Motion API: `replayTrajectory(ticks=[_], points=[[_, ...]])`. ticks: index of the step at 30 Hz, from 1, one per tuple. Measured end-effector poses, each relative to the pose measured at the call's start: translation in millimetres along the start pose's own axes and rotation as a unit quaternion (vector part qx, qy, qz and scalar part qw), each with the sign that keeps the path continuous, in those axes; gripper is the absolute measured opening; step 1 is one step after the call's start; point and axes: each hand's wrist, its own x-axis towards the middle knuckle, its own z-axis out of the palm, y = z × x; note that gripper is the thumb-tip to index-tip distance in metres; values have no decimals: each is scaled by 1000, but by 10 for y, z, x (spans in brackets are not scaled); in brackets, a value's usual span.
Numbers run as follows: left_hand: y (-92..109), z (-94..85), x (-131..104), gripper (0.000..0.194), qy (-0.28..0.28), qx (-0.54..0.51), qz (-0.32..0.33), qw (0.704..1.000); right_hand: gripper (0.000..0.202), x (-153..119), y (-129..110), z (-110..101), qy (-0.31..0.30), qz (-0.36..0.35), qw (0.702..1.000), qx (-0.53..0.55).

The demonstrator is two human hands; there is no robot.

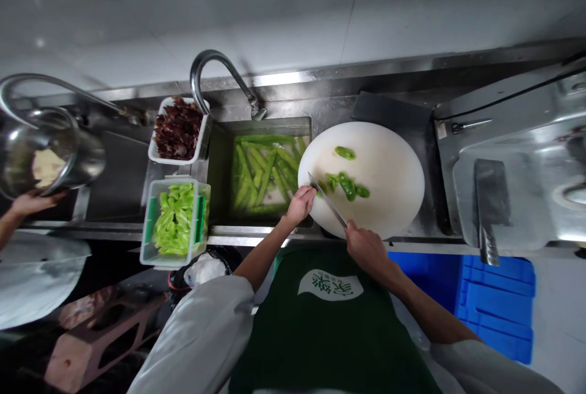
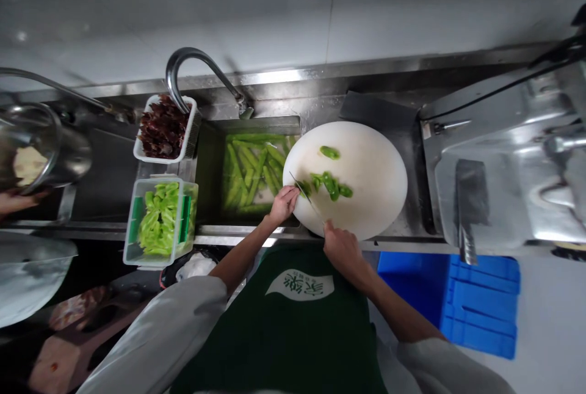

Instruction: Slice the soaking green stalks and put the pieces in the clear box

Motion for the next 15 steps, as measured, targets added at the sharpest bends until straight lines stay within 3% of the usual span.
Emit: replayTrajectory(ticks=[5, 15], points=[[-14, 9, -9, 29, -9, 15, -13, 1000, 32, 13, -8, -8, -29, 6, 1000, -1], [-3, -7, -13, 27, -5, 9, -7, 1000, 33, 48, 61, 12, -23, -3, 1000, 16]])
